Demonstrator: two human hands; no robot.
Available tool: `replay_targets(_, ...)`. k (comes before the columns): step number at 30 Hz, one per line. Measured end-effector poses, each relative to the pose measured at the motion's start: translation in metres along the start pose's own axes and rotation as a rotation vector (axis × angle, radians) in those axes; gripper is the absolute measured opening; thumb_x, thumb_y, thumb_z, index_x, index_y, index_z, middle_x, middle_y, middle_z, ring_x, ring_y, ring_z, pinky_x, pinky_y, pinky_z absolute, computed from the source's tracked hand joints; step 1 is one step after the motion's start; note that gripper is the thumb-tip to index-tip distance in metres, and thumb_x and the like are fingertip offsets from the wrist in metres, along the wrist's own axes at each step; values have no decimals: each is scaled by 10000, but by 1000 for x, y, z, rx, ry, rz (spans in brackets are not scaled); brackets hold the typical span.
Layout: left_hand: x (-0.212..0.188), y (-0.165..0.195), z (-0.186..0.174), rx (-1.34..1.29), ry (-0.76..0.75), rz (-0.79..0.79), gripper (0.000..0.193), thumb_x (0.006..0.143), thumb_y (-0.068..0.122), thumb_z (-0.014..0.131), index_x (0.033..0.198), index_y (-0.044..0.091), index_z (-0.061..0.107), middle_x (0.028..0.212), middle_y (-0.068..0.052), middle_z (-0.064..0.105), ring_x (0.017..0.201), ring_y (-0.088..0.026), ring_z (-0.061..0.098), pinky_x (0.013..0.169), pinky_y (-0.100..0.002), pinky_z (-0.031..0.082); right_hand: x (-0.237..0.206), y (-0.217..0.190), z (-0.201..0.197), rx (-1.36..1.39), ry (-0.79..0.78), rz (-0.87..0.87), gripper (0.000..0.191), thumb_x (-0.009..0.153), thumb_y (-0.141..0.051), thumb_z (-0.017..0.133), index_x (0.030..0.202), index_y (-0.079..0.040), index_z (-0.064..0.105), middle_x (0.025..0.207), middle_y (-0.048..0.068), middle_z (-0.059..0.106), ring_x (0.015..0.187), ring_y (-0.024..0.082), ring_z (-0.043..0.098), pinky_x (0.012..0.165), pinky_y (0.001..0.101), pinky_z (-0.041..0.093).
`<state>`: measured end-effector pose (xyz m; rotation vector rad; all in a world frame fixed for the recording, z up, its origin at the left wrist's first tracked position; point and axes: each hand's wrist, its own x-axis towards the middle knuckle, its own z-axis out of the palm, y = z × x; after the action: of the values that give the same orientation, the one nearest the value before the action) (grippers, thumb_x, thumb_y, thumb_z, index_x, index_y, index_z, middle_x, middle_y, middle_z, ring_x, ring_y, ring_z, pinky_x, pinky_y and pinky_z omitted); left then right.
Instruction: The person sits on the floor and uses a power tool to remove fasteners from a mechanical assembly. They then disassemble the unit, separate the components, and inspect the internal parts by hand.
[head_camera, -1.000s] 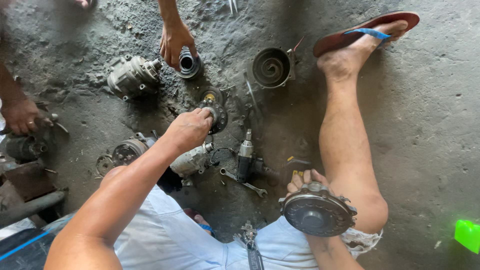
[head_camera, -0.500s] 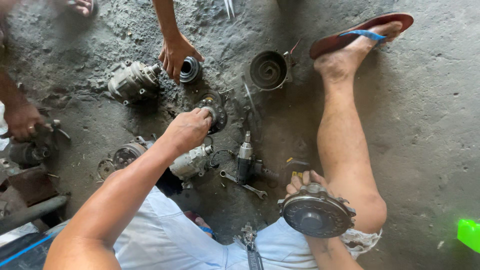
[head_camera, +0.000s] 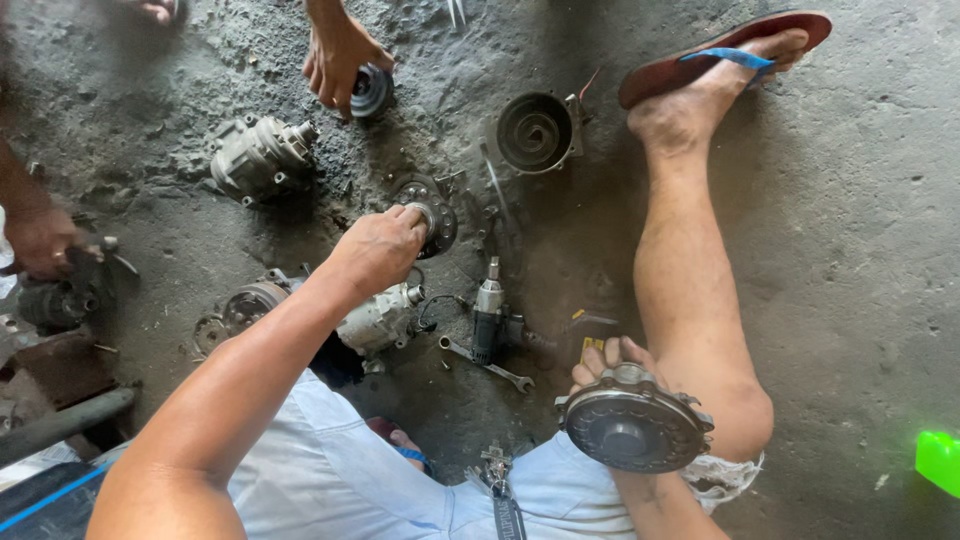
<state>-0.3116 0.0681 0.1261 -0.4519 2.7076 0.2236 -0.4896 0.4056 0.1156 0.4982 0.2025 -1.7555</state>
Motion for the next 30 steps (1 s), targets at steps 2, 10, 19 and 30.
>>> replay_targets(2, 1, 0, -2, -25, 22, -5, 205, 958, 129, 523, 1004, 14, 686, 1095, -125, 627, 1027, -275, 629, 807, -403, 552, 1, -1, 0, -32, 17, 7, 370, 1077, -278, 472, 778, -61, 478, 693, 40, 355, 654, 172, 382, 528, 316, 414)
replay_targets(10, 14, 3, -9, -56, 93, 34, 241, 993, 135, 493, 1007, -9, 687, 1138, -138, 633, 1027, -294, 630, 820, -419, 555, -1, -2, 1, -15, -41, 17, 390, 1089, -271, 470, 753, -78, 435, 693, 34, 345, 663, 168, 374, 551, 323, 403)
replay_targets(19, 69, 11, -25, 9, 104, 131, 270, 960, 103, 522, 1122, -63, 660, 1123, -183, 633, 1000, -312, 650, 783, -413, 571, -1, -6, 6, -16, 7, 12, 390, 1072, -285, 483, 740, -93, 413, 687, 22, 314, 648, 161, 339, 534, 323, 371)
replay_targets(30, 193, 20, -49, -358, -114, -72, 285, 920, 118, 653, 1200, 74, 675, 1230, -169, 659, 1127, -356, 643, 921, -468, 532, -2, -17, 12, -88, 234, -43, 383, 1014, -307, 533, 706, -115, 410, 660, 21, 304, 621, 163, 357, 511, 308, 393)
